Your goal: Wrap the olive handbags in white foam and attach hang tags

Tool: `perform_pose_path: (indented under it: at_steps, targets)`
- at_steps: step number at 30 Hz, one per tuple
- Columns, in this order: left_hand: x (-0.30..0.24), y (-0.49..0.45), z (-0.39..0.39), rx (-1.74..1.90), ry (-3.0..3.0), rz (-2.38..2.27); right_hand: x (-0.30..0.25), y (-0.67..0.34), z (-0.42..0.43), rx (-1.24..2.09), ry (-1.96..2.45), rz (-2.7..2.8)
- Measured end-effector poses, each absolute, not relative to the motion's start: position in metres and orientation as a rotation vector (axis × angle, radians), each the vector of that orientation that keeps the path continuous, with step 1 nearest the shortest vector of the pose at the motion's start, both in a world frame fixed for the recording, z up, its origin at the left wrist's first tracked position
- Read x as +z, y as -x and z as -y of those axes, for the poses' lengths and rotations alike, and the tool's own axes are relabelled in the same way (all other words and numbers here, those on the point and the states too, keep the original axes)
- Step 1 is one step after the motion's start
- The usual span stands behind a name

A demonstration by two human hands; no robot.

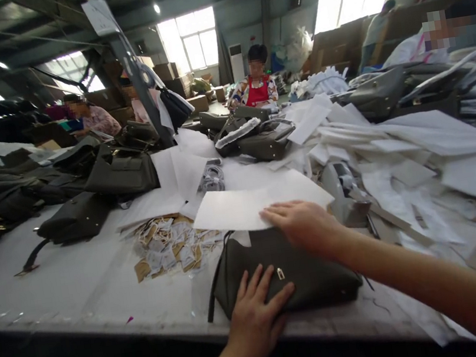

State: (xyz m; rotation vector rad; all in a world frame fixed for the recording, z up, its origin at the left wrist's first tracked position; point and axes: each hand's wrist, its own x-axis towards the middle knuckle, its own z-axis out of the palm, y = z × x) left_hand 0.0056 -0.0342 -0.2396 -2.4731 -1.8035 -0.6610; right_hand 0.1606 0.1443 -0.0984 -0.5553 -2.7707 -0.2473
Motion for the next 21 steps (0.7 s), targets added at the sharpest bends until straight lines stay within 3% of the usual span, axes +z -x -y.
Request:
perform_pose_path:
  at_steps: [5,10,21]
  targets:
    - [-0.237,-0.010,0.035,-0.759,2.540,1.892,-0.136,-0.193,-0.082,0.110,0.540,3.035]
    - [-0.235,-0.013,0.036,-0.755,2.590,1.945,-0.151,-0.193,-0.093,0.445,0.530,3.072]
    - [-0.241,-0.014,0.039,-0.592,2.520,1.935,-0.191,-0.210,-0.120,0.557,0.413,3.071]
